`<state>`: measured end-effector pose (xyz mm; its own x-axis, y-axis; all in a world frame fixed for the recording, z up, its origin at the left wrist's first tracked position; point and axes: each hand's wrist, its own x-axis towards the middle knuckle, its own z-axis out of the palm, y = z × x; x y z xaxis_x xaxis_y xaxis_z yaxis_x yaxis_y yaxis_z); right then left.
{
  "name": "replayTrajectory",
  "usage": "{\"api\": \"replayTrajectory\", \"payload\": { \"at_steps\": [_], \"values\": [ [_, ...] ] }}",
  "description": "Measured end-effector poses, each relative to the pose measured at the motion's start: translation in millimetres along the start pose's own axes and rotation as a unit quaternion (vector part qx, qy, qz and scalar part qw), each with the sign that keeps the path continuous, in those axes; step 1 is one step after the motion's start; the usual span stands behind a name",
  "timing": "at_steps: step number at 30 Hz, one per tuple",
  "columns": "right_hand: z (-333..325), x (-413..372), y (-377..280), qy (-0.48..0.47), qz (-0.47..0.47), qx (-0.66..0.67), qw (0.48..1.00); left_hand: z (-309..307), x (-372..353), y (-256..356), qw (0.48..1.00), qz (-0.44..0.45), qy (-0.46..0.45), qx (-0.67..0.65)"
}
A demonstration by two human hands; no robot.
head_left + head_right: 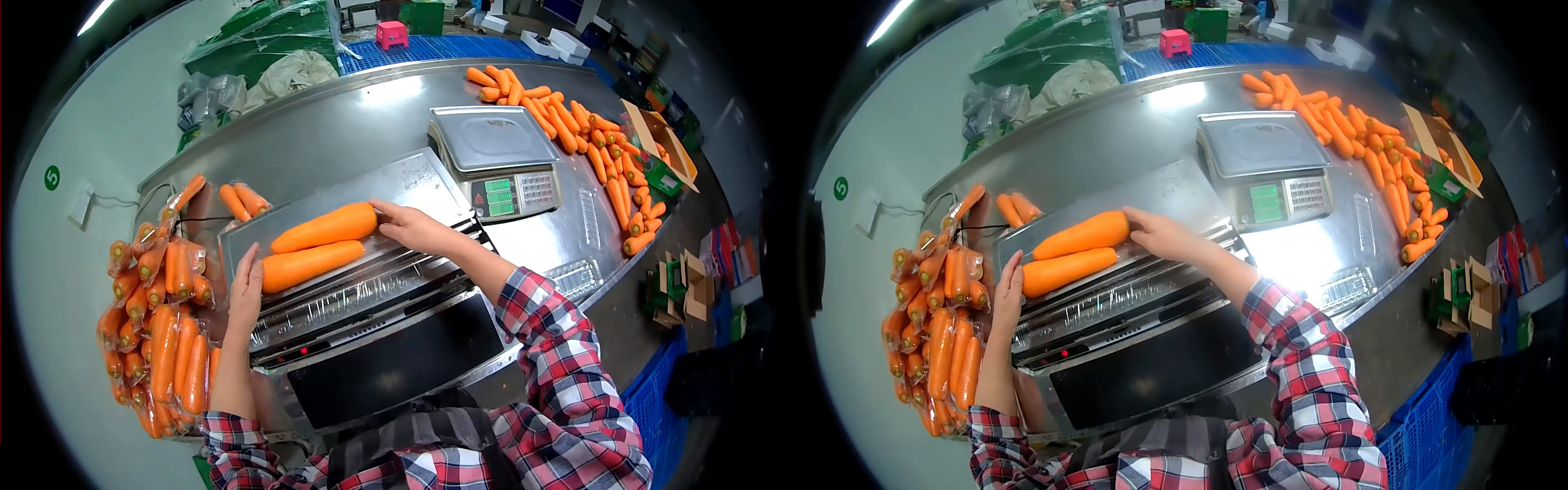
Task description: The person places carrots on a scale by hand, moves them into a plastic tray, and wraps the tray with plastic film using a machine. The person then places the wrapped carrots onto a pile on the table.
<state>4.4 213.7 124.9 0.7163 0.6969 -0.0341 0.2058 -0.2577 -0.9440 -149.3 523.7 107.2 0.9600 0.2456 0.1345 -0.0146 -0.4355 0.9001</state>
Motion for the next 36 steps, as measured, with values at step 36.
{"api": "replayTrajectory", "payload": {
  "at_steps": [36],
  "values": [
    [-36.1,-66.6,-49.6,0.027,0.092,0.525,0.846,-69.0,-71.4,76.1,0.831,-0.126,0.019,-0.541]
  ]
}}
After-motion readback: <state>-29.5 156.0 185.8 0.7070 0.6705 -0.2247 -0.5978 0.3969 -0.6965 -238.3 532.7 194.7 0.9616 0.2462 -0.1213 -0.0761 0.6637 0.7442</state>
